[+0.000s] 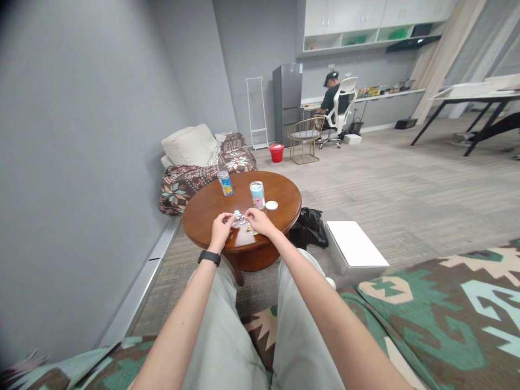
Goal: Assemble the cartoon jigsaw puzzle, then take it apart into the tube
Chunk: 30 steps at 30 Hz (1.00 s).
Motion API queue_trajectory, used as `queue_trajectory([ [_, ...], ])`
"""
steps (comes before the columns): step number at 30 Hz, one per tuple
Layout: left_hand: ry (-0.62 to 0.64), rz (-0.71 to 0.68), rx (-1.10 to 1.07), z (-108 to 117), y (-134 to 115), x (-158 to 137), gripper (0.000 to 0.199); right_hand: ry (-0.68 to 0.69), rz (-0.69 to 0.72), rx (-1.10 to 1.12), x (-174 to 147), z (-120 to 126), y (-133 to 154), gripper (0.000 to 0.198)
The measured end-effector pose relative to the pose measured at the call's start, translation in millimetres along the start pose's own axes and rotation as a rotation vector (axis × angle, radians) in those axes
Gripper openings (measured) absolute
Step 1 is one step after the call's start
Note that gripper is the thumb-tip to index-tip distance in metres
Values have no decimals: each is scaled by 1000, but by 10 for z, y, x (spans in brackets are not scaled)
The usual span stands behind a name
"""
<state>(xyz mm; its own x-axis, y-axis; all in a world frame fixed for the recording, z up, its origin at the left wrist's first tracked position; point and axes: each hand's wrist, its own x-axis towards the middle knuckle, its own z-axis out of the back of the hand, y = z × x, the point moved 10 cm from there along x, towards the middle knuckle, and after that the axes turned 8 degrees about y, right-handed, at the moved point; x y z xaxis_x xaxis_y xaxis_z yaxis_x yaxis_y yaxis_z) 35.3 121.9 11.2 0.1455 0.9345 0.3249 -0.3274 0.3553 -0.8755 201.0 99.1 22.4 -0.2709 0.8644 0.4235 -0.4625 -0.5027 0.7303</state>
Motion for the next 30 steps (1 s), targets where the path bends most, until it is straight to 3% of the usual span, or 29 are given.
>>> queue_trajectory([
  [4, 93, 32, 59, -108, -10, 1, 13, 1, -66, 80, 11, -14, -109, 8],
  [10, 9, -31, 160, -30, -136, -15, 13, -8, -83, 133, 4, -7, -138, 9],
  [15, 274, -95, 79, -296, -267, -47, 13, 17, -60, 145, -7, -9, -73, 7],
  [17, 304, -97, 72, -323, -281, -54, 12, 28, -70, 130, -9, -13, -60, 8],
  [23, 78, 16, 42, -94, -94, -21, 13, -105, -120, -5, -38, 150, -105, 20],
  [26, 74, 20, 130, -95, -56, -7, 9, -183, -181, -48, -70, 246, -192, 29],
  [30, 35, -1, 260, -53, -82, -2, 8, -173, -271, 140, -70, 223, -357, 32],
])
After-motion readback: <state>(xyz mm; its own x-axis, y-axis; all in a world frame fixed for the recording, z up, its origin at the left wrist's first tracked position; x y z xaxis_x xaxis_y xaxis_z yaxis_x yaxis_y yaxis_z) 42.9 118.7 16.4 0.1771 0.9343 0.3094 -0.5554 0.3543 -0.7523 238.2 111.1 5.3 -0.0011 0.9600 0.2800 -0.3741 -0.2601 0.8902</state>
